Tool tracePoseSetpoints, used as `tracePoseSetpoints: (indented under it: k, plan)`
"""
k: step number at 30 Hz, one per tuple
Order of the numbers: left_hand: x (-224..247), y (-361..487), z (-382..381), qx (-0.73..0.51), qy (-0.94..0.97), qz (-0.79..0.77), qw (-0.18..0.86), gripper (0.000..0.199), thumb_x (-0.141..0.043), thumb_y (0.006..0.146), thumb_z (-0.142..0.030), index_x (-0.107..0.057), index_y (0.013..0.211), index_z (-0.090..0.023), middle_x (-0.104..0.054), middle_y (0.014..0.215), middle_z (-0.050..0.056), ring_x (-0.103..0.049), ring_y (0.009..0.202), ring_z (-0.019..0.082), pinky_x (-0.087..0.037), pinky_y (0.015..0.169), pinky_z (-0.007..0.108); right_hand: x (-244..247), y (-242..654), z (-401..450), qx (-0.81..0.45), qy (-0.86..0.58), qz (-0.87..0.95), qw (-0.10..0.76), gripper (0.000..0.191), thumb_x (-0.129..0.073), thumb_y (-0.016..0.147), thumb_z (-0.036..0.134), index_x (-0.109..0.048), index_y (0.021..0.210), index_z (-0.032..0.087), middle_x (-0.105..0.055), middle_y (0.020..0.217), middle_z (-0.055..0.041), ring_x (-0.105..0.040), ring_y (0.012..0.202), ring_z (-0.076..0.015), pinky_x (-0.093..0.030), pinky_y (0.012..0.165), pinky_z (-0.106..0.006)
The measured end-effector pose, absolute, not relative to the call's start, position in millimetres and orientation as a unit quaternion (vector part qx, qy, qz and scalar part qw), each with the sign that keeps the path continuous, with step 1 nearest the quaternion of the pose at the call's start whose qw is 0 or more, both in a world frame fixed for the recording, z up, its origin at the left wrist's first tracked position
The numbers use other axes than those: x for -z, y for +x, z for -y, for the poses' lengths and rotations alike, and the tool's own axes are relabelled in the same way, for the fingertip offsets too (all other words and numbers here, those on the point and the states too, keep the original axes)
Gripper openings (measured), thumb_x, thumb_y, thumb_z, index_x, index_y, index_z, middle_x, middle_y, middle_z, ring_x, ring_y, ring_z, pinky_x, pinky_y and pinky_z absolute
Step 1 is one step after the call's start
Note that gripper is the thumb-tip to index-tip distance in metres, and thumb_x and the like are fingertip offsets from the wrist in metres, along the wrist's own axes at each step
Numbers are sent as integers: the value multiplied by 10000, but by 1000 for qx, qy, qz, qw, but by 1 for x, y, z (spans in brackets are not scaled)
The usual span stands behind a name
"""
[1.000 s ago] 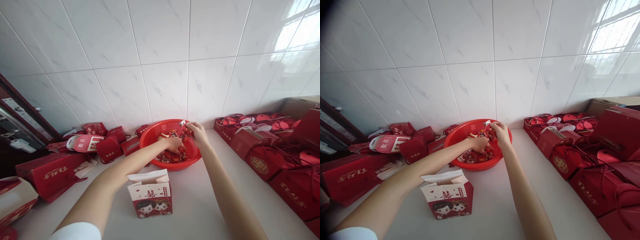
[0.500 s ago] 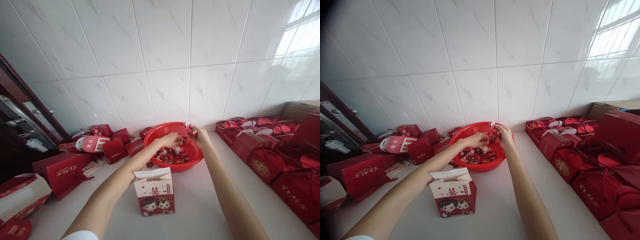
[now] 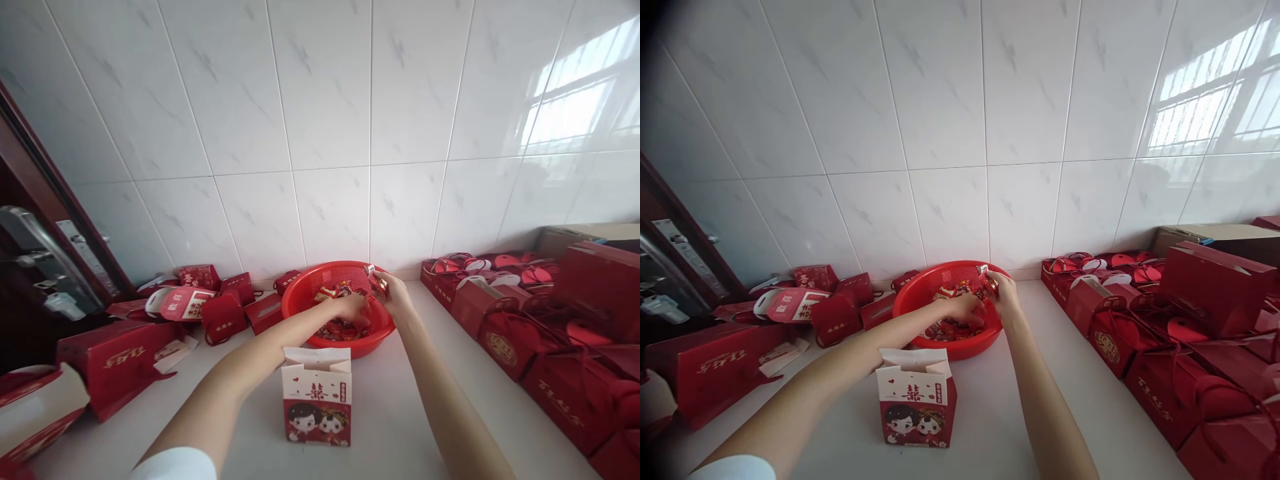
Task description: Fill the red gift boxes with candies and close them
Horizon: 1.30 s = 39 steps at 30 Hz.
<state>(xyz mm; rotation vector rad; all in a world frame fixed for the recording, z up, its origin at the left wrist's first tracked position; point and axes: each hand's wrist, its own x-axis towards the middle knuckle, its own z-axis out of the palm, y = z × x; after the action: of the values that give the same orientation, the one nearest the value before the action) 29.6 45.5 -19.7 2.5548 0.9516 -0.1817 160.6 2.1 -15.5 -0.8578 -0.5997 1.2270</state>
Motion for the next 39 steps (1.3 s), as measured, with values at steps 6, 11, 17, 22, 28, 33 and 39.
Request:
tracePoseSetpoints:
  k: [6,11,17,22,28,33,39]
  plan:
    - [27,34,-52,120,899,-350,235,75,-695,774,-196,-721,708,-170,-645,637,-1,-579,595,155,-444,611,275,16,160,1,-543,-382,277,695,154,-782,550,240,-690,653,174,-709,688,-28,-661,659,-139,-529,537,-196]
    - [23,28,-52,104,895,-361,240,44,-732,727,-197,-712,693,-178,-648,638,-6,-582,604,161,-430,588,266,15,159,1,-541,-378,274,700,157,-778,538,232,-671,633,167,-694,648,-23,-647,621,-132,-516,529,-202]
    - [13,11,-46,12,895,-374,245,39,-740,688,-192,-721,718,-176,-670,678,-10,-593,656,151,-441,640,248,15,159,0,-548,-361,278,702,172,-793,525,221,-654,615,175,-658,588,-5,-607,553,-129,-497,481,-216]
    - [-2,-16,-29,-165,868,-394,254,144,-647,818,-252,-729,878,-151,-731,895,56,-640,836,182,-480,764,275,8,162,6,-575,-339,295,684,168,-795,563,214,-649,641,183,-638,586,10,-591,536,-114,-491,464,-197]
    - [-27,-63,14,-388,751,-392,362,409,-631,873,-497,-678,1065,-139,-692,911,52,-587,721,123,-489,643,241,-12,155,22,-618,-305,325,647,112,-760,650,210,-661,702,199,-681,673,-3,-599,556,-120,-536,521,-228]
    - [-47,-90,61,-484,653,-340,473,551,-773,712,-609,-708,996,-141,-636,793,5,-511,598,73,-418,519,196,-40,138,59,-624,-317,376,608,160,-800,636,233,-669,719,196,-702,756,-11,-608,636,-117,-544,581,-210]
    - [-55,-103,104,-426,736,-351,392,409,-781,750,-505,-672,926,-153,-654,771,0,-576,649,94,-455,574,196,-63,140,108,-579,-320,566,492,254,-857,613,297,-667,727,174,-607,642,16,-500,552,-90,-394,480,-187]
